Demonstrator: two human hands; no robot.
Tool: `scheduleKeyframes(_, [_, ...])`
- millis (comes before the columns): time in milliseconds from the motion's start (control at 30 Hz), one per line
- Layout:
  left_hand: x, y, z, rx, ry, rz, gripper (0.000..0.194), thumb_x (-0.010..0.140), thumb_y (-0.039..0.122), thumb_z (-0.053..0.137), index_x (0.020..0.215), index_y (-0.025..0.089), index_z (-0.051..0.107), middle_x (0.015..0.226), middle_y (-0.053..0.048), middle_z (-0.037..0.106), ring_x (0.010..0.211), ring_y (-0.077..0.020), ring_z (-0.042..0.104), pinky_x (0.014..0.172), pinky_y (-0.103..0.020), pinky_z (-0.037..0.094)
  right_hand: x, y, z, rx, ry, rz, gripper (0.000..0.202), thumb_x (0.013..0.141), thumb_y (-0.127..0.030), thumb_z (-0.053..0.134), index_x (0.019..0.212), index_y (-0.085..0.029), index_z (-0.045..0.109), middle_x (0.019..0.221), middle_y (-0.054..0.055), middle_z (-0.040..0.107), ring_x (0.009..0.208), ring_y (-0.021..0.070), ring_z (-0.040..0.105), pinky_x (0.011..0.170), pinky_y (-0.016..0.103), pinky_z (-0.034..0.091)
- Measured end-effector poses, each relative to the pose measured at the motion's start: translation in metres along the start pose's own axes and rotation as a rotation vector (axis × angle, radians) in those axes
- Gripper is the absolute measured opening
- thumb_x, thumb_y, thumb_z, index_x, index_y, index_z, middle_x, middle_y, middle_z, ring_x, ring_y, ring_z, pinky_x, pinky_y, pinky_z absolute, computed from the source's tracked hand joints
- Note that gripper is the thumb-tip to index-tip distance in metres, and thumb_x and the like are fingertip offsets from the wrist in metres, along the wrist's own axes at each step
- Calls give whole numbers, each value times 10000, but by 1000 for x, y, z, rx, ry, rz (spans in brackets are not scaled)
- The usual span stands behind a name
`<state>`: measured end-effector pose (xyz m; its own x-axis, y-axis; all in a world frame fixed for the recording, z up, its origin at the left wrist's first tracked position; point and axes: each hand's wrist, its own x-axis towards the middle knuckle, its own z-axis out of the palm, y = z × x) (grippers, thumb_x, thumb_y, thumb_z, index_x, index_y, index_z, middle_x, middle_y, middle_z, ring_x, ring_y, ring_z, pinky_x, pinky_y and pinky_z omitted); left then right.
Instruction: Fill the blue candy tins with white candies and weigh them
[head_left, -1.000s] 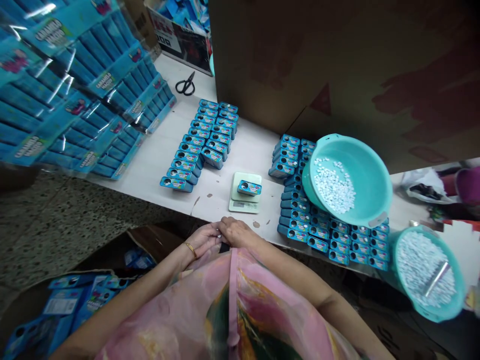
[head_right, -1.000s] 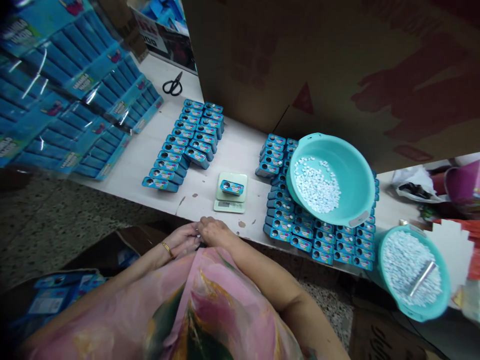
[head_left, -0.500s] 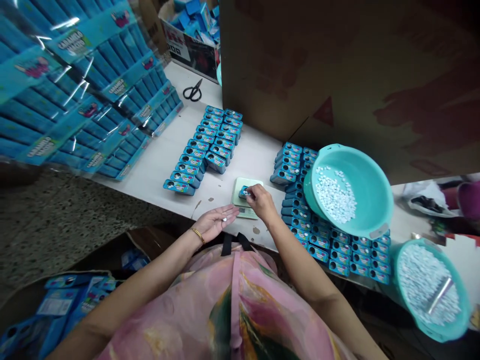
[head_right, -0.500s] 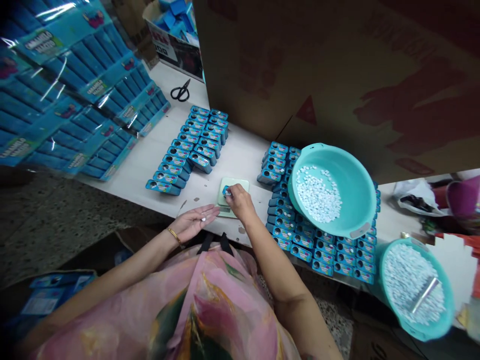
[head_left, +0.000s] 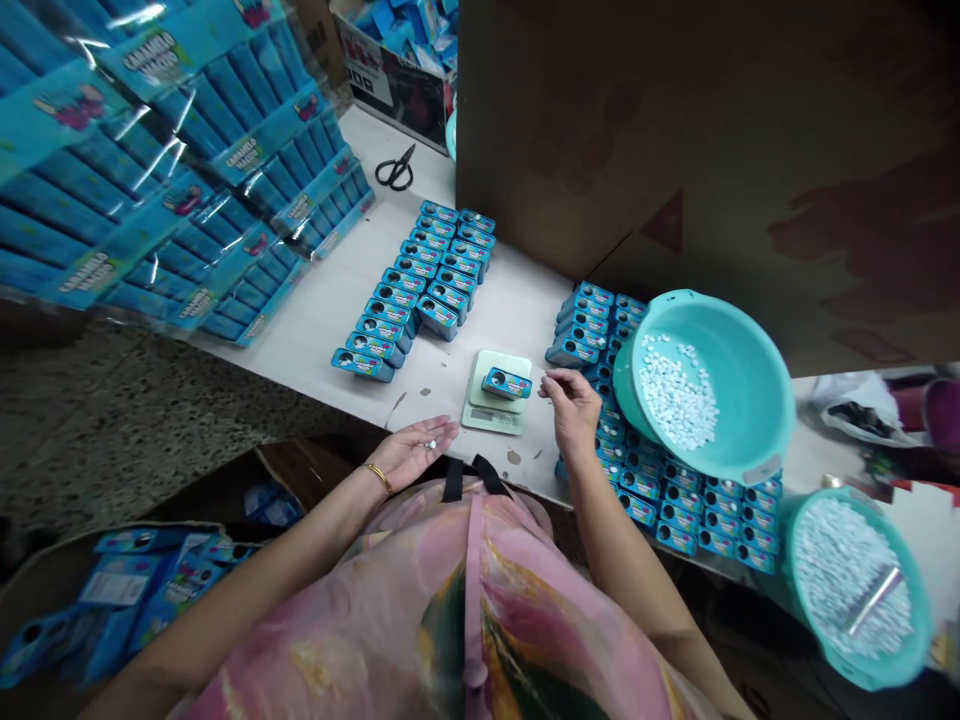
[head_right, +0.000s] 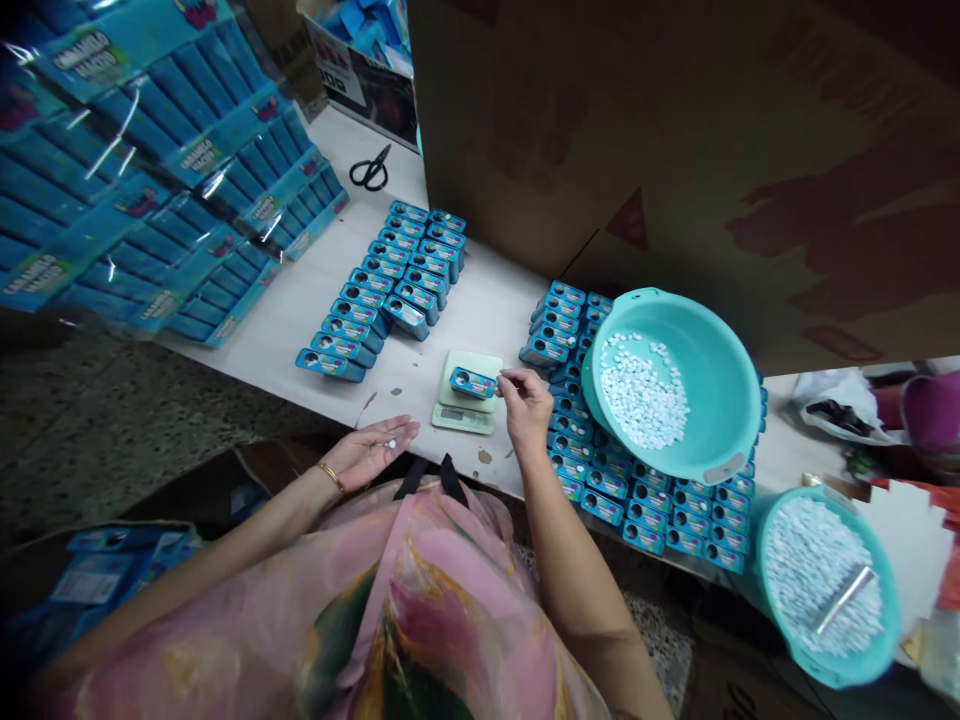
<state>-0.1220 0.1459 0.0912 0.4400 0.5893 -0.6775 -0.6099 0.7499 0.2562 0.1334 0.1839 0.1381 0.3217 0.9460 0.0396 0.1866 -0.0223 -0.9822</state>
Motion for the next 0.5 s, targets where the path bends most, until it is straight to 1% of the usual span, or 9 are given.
scheduleKeyframes(67, [0, -2, -6, 3, 47, -10, 336, 691, -50, 428, 968, 59, 584, 982, -168, 616, 961, -205, 564, 793, -259, 476, -8, 0, -6, 58, 55, 51, 151, 726, -274, 557, 834, -169, 568, 718, -9, 559, 590, 93, 547, 586, 249, 467])
scheduleKeyframes(133, [1, -6, -7, 6, 75, -36, 290, 706, -22, 449, 945, 55, 593, 944, -164, 627, 918, -199, 582, 769, -254, 483, -21, -2, -4, 77, 39, 74, 143, 729, -271, 559, 830, -170, 571, 693, -15, 557, 587, 92, 543, 594, 249, 466])
scheduleKeyframes(200, [2, -10, -3, 11, 65, -80, 246, 730, 29, 469, 939, 47, 595, 929, -166, 629, 893, -203, 589, 753, -264, 487, -38, -7, 5, 69, -106, 78, 138, 737, -269, 556, 835, -175, 579, 716, -7, 566, 595, 91, 542, 595, 244, 465])
scheduleKeyframes(267, [4, -15, 3, 13, 21, -147, 229, 760, 110, 479, 945, 39, 594, 924, -171, 627, 874, -209, 593, 724, -272, 493, -54, -10, 14, 20, -321, 46, 156, 742, -262, 556, 873, -186, 590, 816, 17, 580, 648, 98, 551, 610, 243, 468])
scheduleKeyframes(300, [5, -17, 6, 19, -1, -185, 237, 769, 144, 481, 947, 35, 593, 916, -173, 628, 855, -207, 597, 697, -267, 496, -60, -11, 16, -23, -398, 15, 168, 749, -257, 551, 899, -194, 593, 876, 29, 578, 701, 108, 556, 631, 247, 470])
scheduleKeyframes(333, [5, -19, 8, 30, -16, -215, 242, 771, 162, 486, 945, 32, 594, 900, -172, 630, 829, -201, 602, 663, -254, 498, -64, -9, 16, -81, -423, -23, 180, 758, -252, 540, 923, -201, 592, 928, 40, 570, 764, 122, 555, 656, 254, 470])
scheduleKeyframes(400, [6, -21, 8, 62, -20, -240, 226, 756, 134, 500, 931, 29, 598, 853, -161, 635, 768, -180, 609, 603, -224, 490, -63, -2, 9, -236, -317, -97, 218, 783, -249, 502, 986, -211, 572, 999, 60, 547, 890, 151, 526, 707, 279, 465])
scheduleKeyframes(467, [5, -22, 3, 88, 3, -217, 213, 718, 51, 506, 906, 33, 604, 807, -143, 636, 727, -160, 610, 580, -201, 479, -51, 9, -1, -419, -172, -150, 294, 790, -260, 484, 1077, -210, 520, 1068, 81, 512, 994, 181, 474, 768, 323, 448])
scheduleKeyframes(500, [5, -21, 0, 91, 20, -197, 222, 697, 10, 501, 891, 36, 606, 790, -135, 634, 719, -154, 609, 581, -196, 477, -42, 14, -4, -511, -143, -176, 351, 782, -268, 492, 1127, -205, 482, 1111, 91, 487, 1034, 195, 445, 807, 348, 431])
